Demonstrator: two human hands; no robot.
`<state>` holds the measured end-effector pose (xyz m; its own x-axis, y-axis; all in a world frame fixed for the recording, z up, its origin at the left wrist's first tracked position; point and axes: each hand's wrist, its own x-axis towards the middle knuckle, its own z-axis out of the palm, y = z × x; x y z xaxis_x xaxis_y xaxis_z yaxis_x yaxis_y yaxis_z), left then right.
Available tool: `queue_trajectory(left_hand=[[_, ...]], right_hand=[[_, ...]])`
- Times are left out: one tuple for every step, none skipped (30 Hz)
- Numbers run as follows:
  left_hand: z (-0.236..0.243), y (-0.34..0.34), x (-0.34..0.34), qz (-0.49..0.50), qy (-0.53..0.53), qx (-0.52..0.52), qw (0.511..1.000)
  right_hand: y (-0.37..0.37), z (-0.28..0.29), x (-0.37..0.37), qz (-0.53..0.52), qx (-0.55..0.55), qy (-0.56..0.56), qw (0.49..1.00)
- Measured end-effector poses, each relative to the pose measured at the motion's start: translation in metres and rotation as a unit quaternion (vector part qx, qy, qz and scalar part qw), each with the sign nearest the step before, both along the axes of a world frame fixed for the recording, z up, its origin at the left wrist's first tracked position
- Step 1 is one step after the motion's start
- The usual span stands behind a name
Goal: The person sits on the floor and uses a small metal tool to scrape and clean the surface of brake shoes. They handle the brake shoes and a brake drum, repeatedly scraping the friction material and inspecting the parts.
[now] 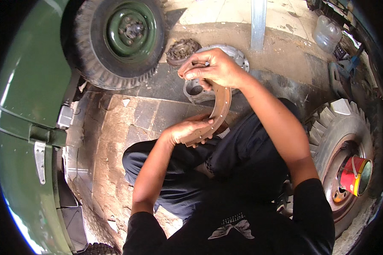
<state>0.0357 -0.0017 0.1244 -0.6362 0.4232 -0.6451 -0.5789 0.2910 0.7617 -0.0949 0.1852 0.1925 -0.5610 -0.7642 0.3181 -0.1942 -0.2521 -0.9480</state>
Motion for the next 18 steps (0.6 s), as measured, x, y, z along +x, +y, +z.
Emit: queue_trajectory(left_hand=[[-0.017, 0.003, 0.0, 0.027, -0.002, 0.035, 0.999], [-0.042, 0.003, -0.001, 0.058, -0.006, 0.071, 0.996], [-0.062, 0.0, -0.005, 0.073, -0.01, 0.081, 0.994], [-0.084, -0.002, -0.008, 0.09, -0.016, 0.093, 0.992], [-0.099, -0.004, -0.004, 0.112, -0.027, 0.1, 0.988], [-0.108, -0.007, 0.003, 0.143, -0.031, 0.118, 0.982], [-0.11, -0.009, 0.005, 0.174, -0.03, 0.134, 0.975], [-0.111, -0.01, 0.008, 0.203, -0.028, 0.147, 0.968], [-0.115, -0.011, 0.009, 0.223, -0.001, 0.125, 0.967], [-0.114, -0.012, 0.01, 0.229, 0.043, 0.098, 0.968], [-0.108, -0.011, 0.009, 0.227, 0.088, 0.069, 0.967], [-0.101, -0.01, 0.006, 0.245, 0.089, 0.07, 0.963], [-0.093, -0.011, 0.007, 0.266, 0.09, 0.067, 0.957], [-0.087, -0.01, 0.004, 0.287, 0.07, 0.082, 0.952], [-0.082, -0.009, 0.003, 0.308, 0.051, 0.096, 0.945], [-0.077, -0.008, 0.0, 0.329, 0.035, 0.11, 0.937], [-0.076, 0.001, 0.001, 0.371, 0.049, 0.154, 0.914], [-0.078, 0.007, 0.003, 0.399, 0.053, 0.177, 0.898]], right_hand=[[-0.001, -0.019, -0.012, 0.024, -0.056, -0.025, 0.998], [-0.003, -0.041, -0.018, -0.043, -0.082, -0.046, 0.995], [-0.005, -0.06, -0.023, -0.109, -0.108, -0.064, 0.986], [-0.005, -0.075, -0.028, -0.174, -0.131, -0.082, 0.973], [-0.001, -0.077, -0.03, -0.208, -0.107, -0.096, 0.967], [0.0, -0.08, -0.03, -0.231, -0.104, -0.134, 0.958], [0.003, -0.079, -0.031, -0.245, -0.085, -0.15, 0.954], [0.007, -0.078, -0.029, -0.26, -0.069, -0.165, 0.949], [0.013, -0.08, -0.03, -0.252, -0.04, -0.152, 0.955], [0.016, -0.084, -0.03, -0.242, -0.013, -0.144, 0.959], [0.017, -0.09, -0.03, -0.237, 0.011, -0.134, 0.962], [0.015, -0.098, -0.029, -0.231, 0.024, -0.139, 0.963], [0.01, -0.104, -0.026, -0.221, 0.037, -0.144, 0.964], [0.007, -0.105, -0.026, -0.215, 0.049, -0.143, 0.965], [0.002, -0.106, -0.021, -0.205, 0.058, -0.152, 0.965], [-0.005, -0.106, -0.018, -0.209, 0.067, -0.118, 0.969], [-0.012, -0.109, -0.015, -0.212, 0.077, -0.084, 0.971], [-0.017, -0.11, -0.011, -0.215, 0.087, -0.05, 0.971]])
